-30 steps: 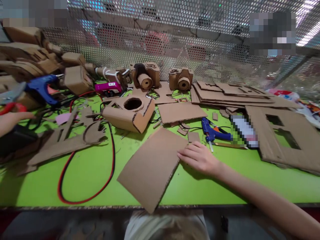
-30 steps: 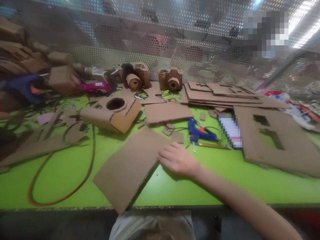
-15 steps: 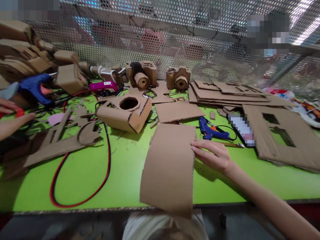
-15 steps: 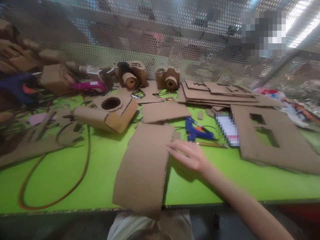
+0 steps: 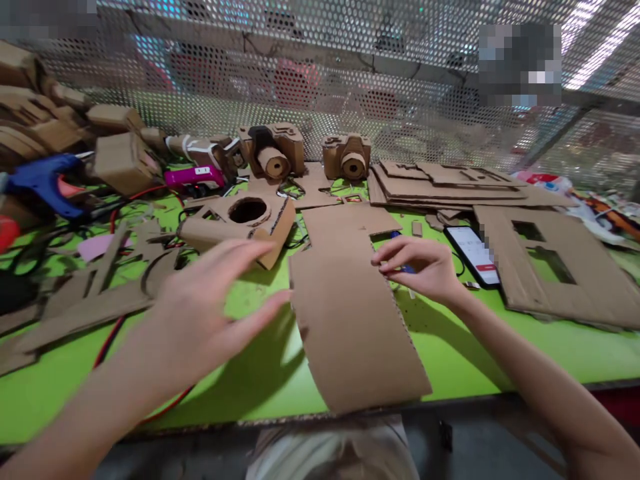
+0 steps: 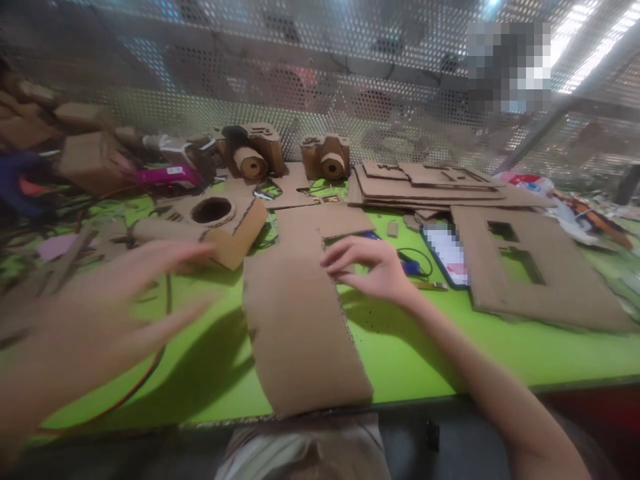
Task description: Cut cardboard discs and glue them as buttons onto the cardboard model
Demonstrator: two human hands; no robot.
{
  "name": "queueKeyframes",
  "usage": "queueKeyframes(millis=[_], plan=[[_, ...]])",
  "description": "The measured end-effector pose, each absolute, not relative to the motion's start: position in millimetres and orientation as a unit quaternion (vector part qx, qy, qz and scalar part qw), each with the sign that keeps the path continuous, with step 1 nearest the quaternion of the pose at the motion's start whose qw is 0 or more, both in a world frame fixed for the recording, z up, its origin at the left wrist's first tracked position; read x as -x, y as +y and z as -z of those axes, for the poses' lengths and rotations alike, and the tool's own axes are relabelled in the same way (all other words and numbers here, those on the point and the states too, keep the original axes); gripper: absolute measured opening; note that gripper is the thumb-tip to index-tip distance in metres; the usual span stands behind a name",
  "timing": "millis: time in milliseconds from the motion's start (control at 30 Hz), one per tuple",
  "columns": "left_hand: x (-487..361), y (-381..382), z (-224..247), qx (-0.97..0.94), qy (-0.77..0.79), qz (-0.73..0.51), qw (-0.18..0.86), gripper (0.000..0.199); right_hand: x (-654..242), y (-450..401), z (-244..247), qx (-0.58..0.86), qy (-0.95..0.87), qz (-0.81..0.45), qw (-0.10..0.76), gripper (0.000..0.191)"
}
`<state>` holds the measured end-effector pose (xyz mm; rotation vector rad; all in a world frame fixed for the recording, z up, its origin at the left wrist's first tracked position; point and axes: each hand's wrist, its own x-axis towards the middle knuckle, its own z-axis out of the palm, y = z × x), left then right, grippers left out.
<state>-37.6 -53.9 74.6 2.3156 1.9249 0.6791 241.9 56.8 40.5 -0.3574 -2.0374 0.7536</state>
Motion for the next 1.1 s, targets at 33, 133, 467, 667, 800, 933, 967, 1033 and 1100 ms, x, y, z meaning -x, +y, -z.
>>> queueKeyframes(millis=[33, 133, 467, 667, 800, 933, 967, 1033, 1100], plan=[[28.0, -38.5, -75.8, -0.764, 0.606, -0.213, 0.054, 0.069, -240.5, 58.2, -43.2, 0.149, -0.822, -0.328, 0.44, 0.009], [5.2, 7.2, -79.5, -0.759, 0.575, -0.175, 0.25, 0.089, -234.7, 58.6, -49.4, 0.181, -0.807, -0.377, 0.416, 0.008], [9.2, -2.6, -51.2, -0.64, 0.606, -0.275, 0.384, 0.046, -259.8, 19.9, -34.6, 0.461, -0.765, -0.415, 0.171, 0.03], [-0.5, -42.2, -15.2, -0.586, 0.649, -0.311, 0.373, 0.047, -263.6, 1.4, -32.7, 0.508, -0.788, -0.334, 0.1, 0.034], [4.8, -53.7, -7.0, -0.628, 0.697, -0.183, 0.293, 0.049, -259.3, -6.7, -19.1, 0.503, -0.819, -0.25, 0.12, 0.028], [10.4, -66.1, -9.7, -0.687, 0.717, 0.006, 0.119, 0.053, -273.2, -10.6, 0.3, 0.411, -0.877, -0.02, 0.249, 0.01], [10.0, -70.4, -10.6, -0.699, 0.711, 0.023, 0.07, 0.053, -280.7, -9.6, 2.7, 0.406, -0.873, 0.016, 0.269, 0.01], [6.5, -78.8, -12.2, -0.747, 0.664, -0.01, -0.014, 0.048, -298.9, -4.1, 3.2, 0.42, -0.859, 0.049, 0.289, 0.014], [0.4, -83.7, -13.4, -0.83, 0.55, -0.083, -0.045, 0.039, -317.8, 5.8, 0.3, 0.445, -0.846, 0.063, 0.287, 0.018]])
